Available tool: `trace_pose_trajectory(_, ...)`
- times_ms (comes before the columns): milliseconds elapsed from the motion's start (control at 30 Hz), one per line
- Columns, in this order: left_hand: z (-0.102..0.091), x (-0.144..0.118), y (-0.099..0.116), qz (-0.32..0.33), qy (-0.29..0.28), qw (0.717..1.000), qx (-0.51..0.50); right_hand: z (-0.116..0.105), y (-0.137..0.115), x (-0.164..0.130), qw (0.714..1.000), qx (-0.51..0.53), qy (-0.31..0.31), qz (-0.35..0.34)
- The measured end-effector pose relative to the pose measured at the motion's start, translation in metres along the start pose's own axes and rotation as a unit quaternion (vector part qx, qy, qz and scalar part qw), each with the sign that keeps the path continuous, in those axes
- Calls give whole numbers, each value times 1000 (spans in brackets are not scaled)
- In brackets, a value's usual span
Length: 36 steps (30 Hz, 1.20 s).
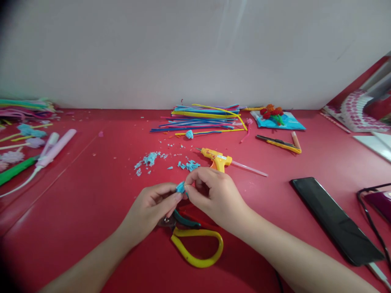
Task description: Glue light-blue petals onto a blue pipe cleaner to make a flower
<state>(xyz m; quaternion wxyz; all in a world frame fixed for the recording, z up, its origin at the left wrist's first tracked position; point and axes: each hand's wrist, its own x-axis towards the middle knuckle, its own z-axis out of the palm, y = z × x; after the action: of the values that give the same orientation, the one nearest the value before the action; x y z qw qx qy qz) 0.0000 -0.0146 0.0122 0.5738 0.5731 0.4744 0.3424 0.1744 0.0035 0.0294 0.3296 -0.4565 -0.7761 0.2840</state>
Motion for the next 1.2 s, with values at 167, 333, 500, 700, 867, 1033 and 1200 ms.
trace_pose_trajectory(167,0,-5,-1,61,23,998,14,-4,0,-6,991,46,76,-100)
trace_pose_trajectory(333,-2,-10,0,174,41,978,103,-9,-7,-10,960,-3,93,-266)
trace_pose_trajectory(500,-3,-10,1,217,26,966,137,-7,-9,-10,943,-50,104,-311)
trace_pose_trajectory(700,-1,-13,3,157,76,977,120,-6,-2,-13,953,-73,65,-287)
trace_pose_trajectory(867,0,-15,2,117,93,987,67,-8,-7,-15,953,-74,70,-285)
trace_pose_trajectory(1033,-3,-15,5,99,87,990,54,-28,-3,-2,978,-98,125,-132)
trace_pose_trajectory(1200,-7,-16,12,99,76,991,59,-48,40,20,917,-354,-16,186)
